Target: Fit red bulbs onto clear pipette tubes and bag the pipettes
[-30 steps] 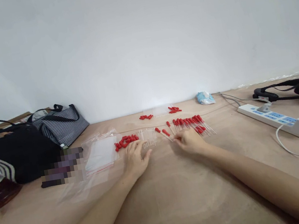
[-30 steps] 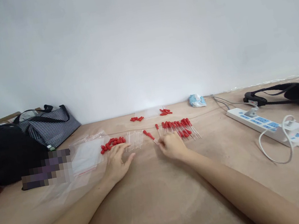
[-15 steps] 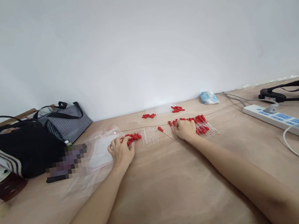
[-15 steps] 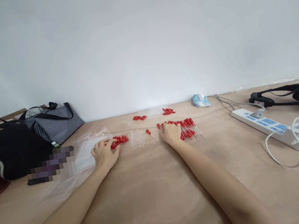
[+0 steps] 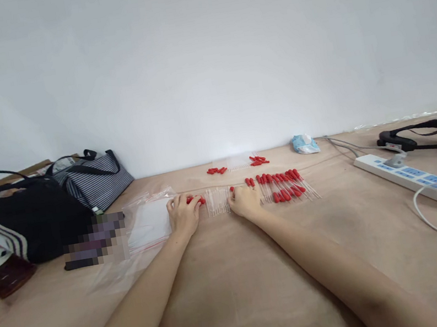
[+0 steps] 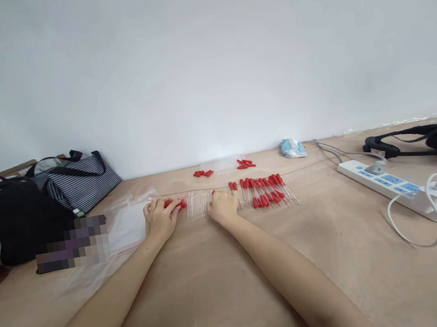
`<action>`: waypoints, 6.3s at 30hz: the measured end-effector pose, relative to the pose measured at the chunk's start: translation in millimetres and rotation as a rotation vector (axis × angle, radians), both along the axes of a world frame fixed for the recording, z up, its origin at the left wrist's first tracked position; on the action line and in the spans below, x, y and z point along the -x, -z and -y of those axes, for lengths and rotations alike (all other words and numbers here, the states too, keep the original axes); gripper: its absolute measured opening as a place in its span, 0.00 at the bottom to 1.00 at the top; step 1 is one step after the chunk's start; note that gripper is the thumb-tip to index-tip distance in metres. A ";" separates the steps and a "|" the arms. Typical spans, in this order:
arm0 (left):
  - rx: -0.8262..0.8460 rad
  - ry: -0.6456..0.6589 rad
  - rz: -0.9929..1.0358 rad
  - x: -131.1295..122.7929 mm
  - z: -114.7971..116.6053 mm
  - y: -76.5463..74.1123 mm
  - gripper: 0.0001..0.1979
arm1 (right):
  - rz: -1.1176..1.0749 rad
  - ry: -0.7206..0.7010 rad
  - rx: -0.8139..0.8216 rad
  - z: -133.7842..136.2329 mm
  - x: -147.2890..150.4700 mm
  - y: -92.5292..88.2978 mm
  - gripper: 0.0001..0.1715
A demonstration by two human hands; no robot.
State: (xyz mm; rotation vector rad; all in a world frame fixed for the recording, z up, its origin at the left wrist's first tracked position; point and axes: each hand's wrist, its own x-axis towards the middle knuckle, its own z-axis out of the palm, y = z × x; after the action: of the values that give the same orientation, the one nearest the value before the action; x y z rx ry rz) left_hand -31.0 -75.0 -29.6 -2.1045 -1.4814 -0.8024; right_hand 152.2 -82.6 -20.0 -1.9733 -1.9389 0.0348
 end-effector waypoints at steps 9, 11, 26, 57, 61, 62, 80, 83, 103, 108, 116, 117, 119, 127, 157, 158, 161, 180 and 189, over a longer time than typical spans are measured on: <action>0.020 0.362 0.138 -10.9 23.4 0.4 0.11 | 0.007 0.077 0.045 -8.0 2.2 -0.8 0.16; 0.082 0.477 0.171 -16.0 34.9 -0.2 0.12 | 0.021 0.070 0.047 -8.4 0.0 -0.1 0.15; 0.447 0.586 0.181 -28.9 61.8 -7.3 0.05 | -0.079 -0.322 -0.234 38.7 -79.3 21.6 0.10; 0.623 0.596 0.381 -50.3 70.0 -3.6 0.07 | -0.178 -0.661 -0.248 82.1 -80.4 20.2 0.12; 0.648 0.609 0.349 -49.7 70.2 -5.9 0.08 | -0.178 -0.683 -0.266 81.0 -80.8 21.0 0.12; 0.653 0.612 0.343 -49.9 70.8 -6.9 0.08 | -0.178 -0.690 -0.267 80.5 -81.1 21.3 0.12; 0.538 0.657 0.221 -53.4 76.6 -9.5 0.08 | 0.017 -0.769 -0.387 77.0 -82.0 17.6 0.13; 0.479 0.701 0.208 -53.3 76.7 -6.7 0.09 | 0.030 -0.776 -0.390 80.3 -79.8 15.4 0.13; 0.340 0.726 0.108 -48.5 71.1 -6.7 0.06 | 0.078 -0.758 -0.247 84.7 -73.3 6.0 0.13; 0.265 0.453 0.088 -35.5 63.0 -8.7 0.16 | 0.109 -0.581 -0.255 81.6 -82.7 7.0 0.12; 0.219 -0.129 0.128 -7.4 39.4 -6.3 0.13 | -0.081 0.089 -0.156 31.8 -84.9 0.6 0.15; 0.215 -0.169 0.123 -5.5 38.0 -6.4 0.13 | -0.079 0.133 -0.139 24.8 -81.9 -1.1 0.15; 0.208 -0.224 0.110 -2.3 36.2 -7.1 0.13 | -0.065 0.190 -0.107 13.3 -74.9 -3.1 0.14; 0.245 -0.279 0.077 8.8 29.4 -8.0 0.18 | 0.034 0.175 -0.103 2.8 -67.1 3.7 0.16; 0.320 -0.050 0.070 -70.6 12.3 -0.4 0.16 | 0.065 0.025 0.041 18.8 -30.2 -4.0 0.15; 0.320 -0.038 0.068 -74.3 15.3 -0.8 0.16 | 0.072 0.022 0.037 20.4 -35.1 -3.1 0.15; 0.283 0.014 0.081 -79.1 21.7 -4.4 0.16 | 0.072 0.010 0.011 24.4 -47.7 -0.6 0.15; 0.249 0.189 0.078 -63.6 32.3 -14.5 0.08 | 0.167 0.057 0.030 16.4 -43.0 -0.1 0.15; 0.332 0.057 0.097 -101.0 13.3 -12.5 0.10 | 0.192 0.041 -0.112 25.4 -54.2 0.5 0.13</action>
State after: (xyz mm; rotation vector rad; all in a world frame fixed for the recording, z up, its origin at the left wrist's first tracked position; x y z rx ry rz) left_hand 70.0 -88.4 -17.1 -2.3867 -1.7115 -0.7287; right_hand 206.4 -108.1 -20.5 -2.0053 -1.9678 -0.2780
